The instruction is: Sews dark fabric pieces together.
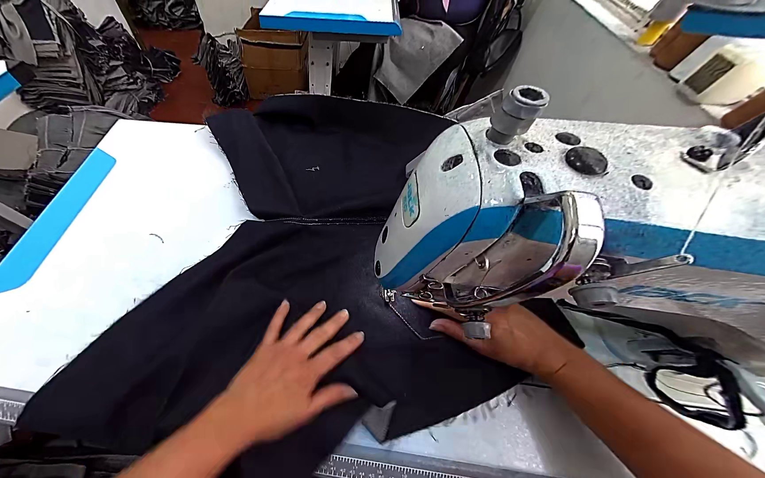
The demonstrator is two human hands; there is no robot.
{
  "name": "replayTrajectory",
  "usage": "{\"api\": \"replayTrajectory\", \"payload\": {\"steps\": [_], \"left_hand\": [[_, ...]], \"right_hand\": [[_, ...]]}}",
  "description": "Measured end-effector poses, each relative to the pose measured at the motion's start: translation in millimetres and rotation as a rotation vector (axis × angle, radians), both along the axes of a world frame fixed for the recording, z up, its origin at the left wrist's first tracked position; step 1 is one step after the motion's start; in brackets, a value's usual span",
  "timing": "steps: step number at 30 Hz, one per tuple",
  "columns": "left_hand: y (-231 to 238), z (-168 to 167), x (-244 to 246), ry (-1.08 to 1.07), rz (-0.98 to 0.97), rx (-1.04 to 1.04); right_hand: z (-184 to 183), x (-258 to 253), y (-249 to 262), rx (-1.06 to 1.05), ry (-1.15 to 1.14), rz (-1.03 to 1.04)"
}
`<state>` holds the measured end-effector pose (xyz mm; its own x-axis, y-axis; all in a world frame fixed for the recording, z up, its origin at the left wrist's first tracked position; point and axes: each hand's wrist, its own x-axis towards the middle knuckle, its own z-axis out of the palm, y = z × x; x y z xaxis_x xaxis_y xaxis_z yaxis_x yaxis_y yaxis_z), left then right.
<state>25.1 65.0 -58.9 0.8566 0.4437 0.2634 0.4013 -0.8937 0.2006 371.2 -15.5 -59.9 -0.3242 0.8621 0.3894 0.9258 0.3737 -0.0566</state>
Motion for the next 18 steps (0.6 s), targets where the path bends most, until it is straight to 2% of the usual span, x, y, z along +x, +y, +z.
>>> {"api": "replayTrajectory", "payload": {"steps": [3, 5, 7, 9, 11, 12, 15, 18], "left_hand": [[100.7, 9.4, -28.9, -0.046, -0.279, 0.074], [172.1, 21.3, -36.5, 0.072, -0.404, 0.155], [204.5, 43.5, -14.5, 0.242, -0.457, 0.194], [193.0, 76.2, 21.6, 0.314, -0.452, 0.144], [143.6, 93.3, 42.6, 0.200, -0.479, 0.051], [111.9, 90.3, 45.7, 0.128, -0.501, 0.009], [35.9, 39.5, 35.8, 0.125, -0.481, -0.033], [13.4, 3.6, 25.5, 0.031, -0.392, 0.003]], "right_hand": [[-6.6, -63.2, -33.4, -0.025, 0.154, -0.131], [-9.5, -119.5, -52.6, -0.011, 0.196, -0.203], [-11.0, -156.2, -59.4, 0.034, 0.164, -0.247], [-12.9, -165.0, -56.9, 0.080, 0.182, -0.279], [-13.1, -159.9, -59.1, 0.071, 0.235, -0.282], [-13.6, -154.9, -60.8, 0.060, 0.249, -0.283], [-15.5, -134.8, -61.5, 0.058, 0.217, -0.238], [-15.4, -118.1, -62.1, 0.026, 0.226, -0.169]]}}
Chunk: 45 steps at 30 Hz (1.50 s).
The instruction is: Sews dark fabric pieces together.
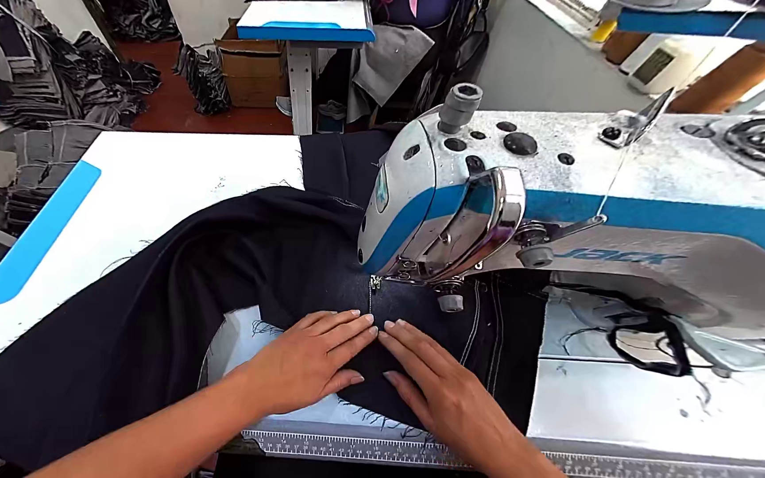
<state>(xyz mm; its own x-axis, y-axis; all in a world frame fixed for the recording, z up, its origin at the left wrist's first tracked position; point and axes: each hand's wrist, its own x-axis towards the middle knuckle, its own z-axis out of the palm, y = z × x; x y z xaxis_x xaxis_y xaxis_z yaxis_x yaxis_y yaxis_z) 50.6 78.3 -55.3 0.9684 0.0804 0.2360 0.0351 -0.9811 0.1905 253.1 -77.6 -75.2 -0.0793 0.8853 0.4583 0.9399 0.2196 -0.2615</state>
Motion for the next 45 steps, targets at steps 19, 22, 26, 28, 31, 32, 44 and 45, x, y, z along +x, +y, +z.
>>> {"api": "replayTrajectory", "payload": {"steps": [19, 22, 26, 28, 31, 32, 44, 45], "left_hand": [[11.9, 3.1, 7.1, -0.081, 0.059, -0.044], [18.3, 5.1, 14.2, -0.083, 0.083, -0.067], [20.5, 4.6, 16.6, -0.092, 0.096, -0.094], [21.1, 3.7, 16.2, -0.094, 0.095, -0.095], [24.4, 3.5, 18.4, -0.085, 0.096, -0.080], [26.0, 3.6, 20.2, -0.081, 0.099, -0.080], [37.8, 5.2, 29.0, -0.136, 0.116, -0.065], [37.8, 5.2, 29.2, -0.138, 0.118, -0.065]], "right_hand": [[2.0, 10.7, 16.9, 0.011, 0.001, -0.002], [3.7, 19.4, 28.6, 0.016, 0.012, 0.010], [5.8, 24.9, 33.2, 0.004, 0.014, 0.022], [6.5, 24.6, 33.1, 0.005, 0.011, 0.020], [8.0, 25.6, 36.7, 0.003, 0.003, 0.012], [8.7, 26.9, 39.1, 0.000, 0.004, 0.008], [8.4, 40.1, 54.2, 0.022, 0.020, 0.007], [7.7, 40.2, 54.2, 0.027, 0.018, 0.007]]}}
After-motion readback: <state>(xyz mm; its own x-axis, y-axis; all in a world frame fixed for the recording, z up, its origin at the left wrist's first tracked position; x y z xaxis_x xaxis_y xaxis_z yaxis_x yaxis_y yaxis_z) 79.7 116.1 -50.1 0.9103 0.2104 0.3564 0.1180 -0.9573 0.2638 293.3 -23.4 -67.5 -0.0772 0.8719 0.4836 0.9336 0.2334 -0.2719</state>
